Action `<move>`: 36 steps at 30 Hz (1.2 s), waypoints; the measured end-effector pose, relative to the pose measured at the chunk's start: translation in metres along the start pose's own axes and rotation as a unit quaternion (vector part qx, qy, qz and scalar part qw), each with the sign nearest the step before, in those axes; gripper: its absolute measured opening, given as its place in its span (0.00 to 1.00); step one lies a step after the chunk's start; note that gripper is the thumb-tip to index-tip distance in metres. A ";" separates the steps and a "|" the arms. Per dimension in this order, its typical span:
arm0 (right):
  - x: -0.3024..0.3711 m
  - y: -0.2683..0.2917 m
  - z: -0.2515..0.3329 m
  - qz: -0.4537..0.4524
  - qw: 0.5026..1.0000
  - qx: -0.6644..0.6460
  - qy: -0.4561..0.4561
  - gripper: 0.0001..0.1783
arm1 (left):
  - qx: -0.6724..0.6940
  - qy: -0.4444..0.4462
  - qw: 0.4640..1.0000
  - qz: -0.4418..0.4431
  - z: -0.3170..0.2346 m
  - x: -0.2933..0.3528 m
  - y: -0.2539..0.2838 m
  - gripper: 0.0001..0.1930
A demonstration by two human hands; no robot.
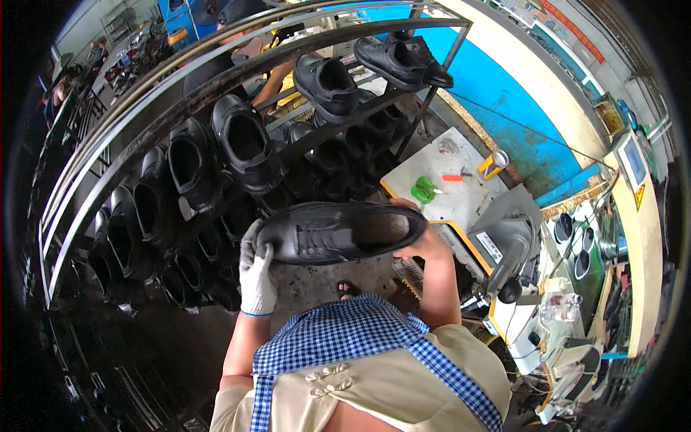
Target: The person picks up black shoes from a metal rack, wipes the exterior with a white cloth, and uses a small knife to scrape the soles and edges. The person handles the shoes one at a time, rotating them to clean different sides before placing them back on the rack.
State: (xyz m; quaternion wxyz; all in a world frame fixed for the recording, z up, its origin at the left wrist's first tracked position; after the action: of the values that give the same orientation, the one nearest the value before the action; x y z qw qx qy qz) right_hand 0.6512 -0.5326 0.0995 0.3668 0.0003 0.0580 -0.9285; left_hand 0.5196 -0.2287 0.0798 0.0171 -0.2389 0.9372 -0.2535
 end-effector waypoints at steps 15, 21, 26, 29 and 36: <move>-0.101 0.105 0.035 -0.409 0.849 -0.092 0.320 0.40 | -0.035 0.205 0.974 0.085 0.035 0.032 -0.029 0.16; -0.220 0.124 0.016 -0.409 0.872 -0.036 0.267 0.42 | -0.064 0.139 0.987 0.056 0.034 0.044 -0.010 0.14; -0.231 0.131 -0.022 -0.449 0.858 0.058 0.240 0.43 | -0.012 0.161 0.987 0.011 0.038 0.057 0.011 0.13; -0.202 0.091 -0.025 -0.444 0.858 0.127 0.226 0.45 | 0.029 0.186 0.982 -0.031 0.043 0.065 0.022 0.12; -0.219 0.010 0.017 -0.406 0.799 0.383 0.222 0.61 | 0.037 0.203 0.977 -0.046 0.039 0.065 0.021 0.11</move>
State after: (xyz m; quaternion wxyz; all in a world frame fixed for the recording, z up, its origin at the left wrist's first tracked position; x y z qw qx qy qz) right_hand 0.8188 -0.3924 0.1251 -0.0967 0.3236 -0.2277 -0.9133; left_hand 0.4589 -0.2609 0.0414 -0.1764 -0.2242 0.8990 -0.3322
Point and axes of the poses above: each hand's wrist, its own x-axis away from the middle knuckle, its own y-axis out of the back of the hand, z = x × y, the point moved 5 cm from there along -x, towards the middle knuckle
